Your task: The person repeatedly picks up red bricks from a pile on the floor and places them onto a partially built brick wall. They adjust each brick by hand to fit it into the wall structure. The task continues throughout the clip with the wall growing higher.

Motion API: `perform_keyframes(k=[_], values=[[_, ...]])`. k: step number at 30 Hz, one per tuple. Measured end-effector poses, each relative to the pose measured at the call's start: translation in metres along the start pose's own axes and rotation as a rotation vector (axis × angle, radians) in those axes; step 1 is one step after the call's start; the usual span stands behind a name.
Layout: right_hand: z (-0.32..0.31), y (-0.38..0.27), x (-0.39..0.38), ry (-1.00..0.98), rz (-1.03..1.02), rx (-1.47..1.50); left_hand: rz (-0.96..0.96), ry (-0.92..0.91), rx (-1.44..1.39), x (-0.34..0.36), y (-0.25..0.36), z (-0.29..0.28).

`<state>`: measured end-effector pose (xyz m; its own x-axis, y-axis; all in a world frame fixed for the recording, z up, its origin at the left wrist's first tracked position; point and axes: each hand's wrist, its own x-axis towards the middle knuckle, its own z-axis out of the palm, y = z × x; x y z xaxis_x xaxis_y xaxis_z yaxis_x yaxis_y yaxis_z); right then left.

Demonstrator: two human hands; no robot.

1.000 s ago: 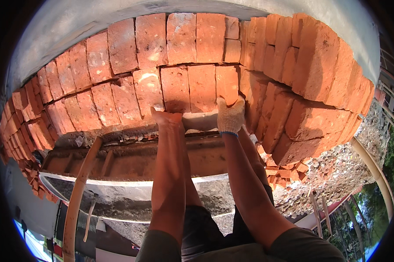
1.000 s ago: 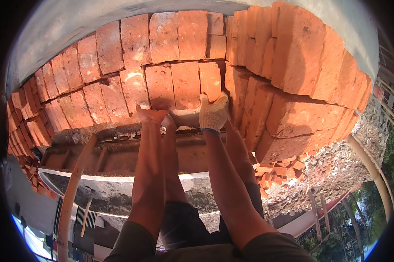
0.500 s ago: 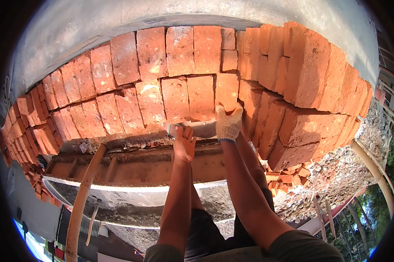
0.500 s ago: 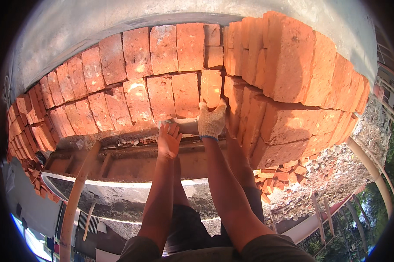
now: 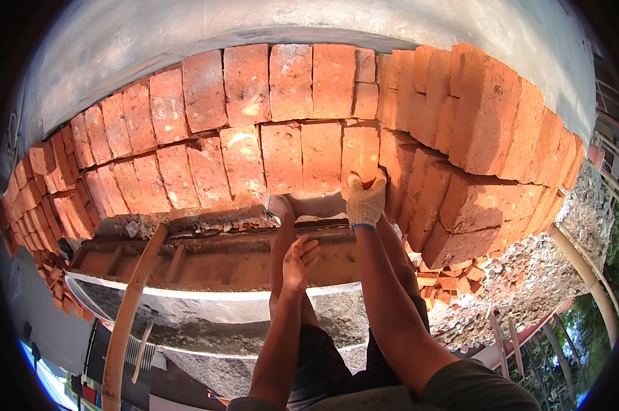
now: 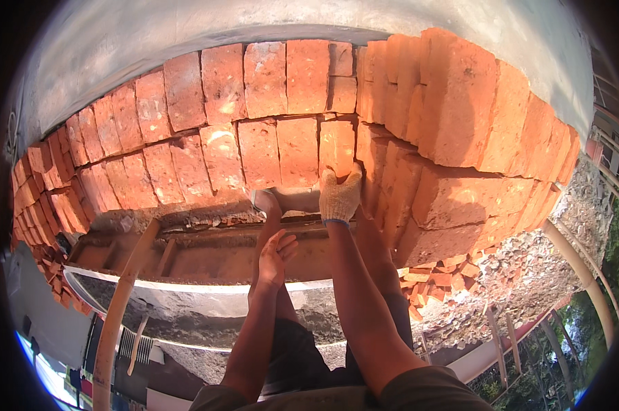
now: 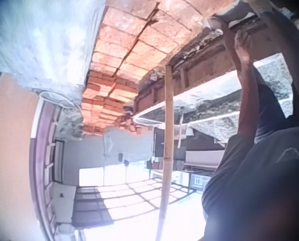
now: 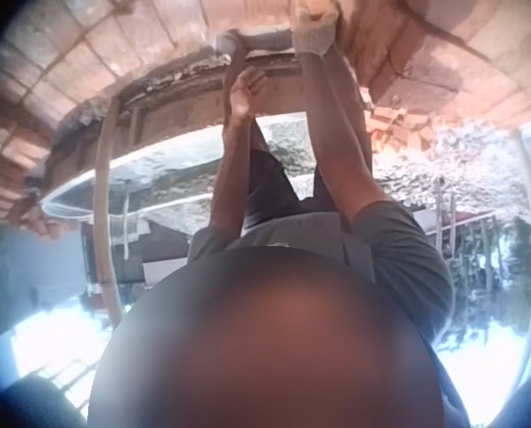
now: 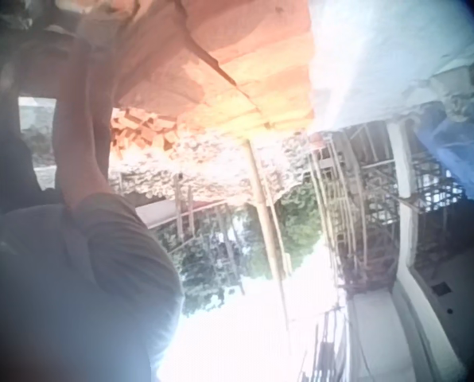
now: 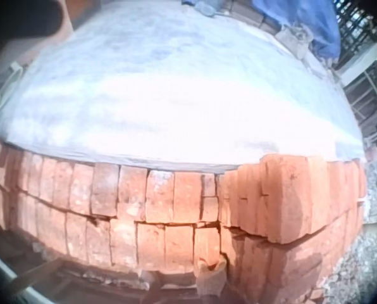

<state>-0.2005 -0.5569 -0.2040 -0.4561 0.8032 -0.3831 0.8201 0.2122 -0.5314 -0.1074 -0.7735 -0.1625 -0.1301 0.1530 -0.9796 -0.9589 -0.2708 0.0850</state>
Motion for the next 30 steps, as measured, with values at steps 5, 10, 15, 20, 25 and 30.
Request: perform_keyframes(k=[5, 10, 15, 20, 25, 30], values=[[-0.062, -0.007, -0.064, -0.086, 0.015, -0.097, 0.073, -0.066, 0.254, -0.003, 0.008, 0.011], [-0.121, -0.01, -0.081, -0.572, 0.356, 0.728, 0.356, -0.352, 0.332, -0.001, 0.046, 0.045], [-0.106, 0.012, -0.073, -0.643, 0.584, 1.106, 0.382, -0.149, 0.284, 0.027, 0.081, 0.103], [-0.077, 0.041, -0.071, -0.688, 0.743, 1.479, 0.36, -0.03, 0.444, 0.067, 0.091, 0.135], [-0.079, 0.063, -0.07, -0.523, 0.726, 1.44, 0.408, -0.09, 0.651, 0.083, 0.063, 0.145], [-0.11, 0.093, -0.098, -0.44, 0.857, 1.291, 0.257, -0.114, 0.836, 0.058, 0.014, 0.115]])
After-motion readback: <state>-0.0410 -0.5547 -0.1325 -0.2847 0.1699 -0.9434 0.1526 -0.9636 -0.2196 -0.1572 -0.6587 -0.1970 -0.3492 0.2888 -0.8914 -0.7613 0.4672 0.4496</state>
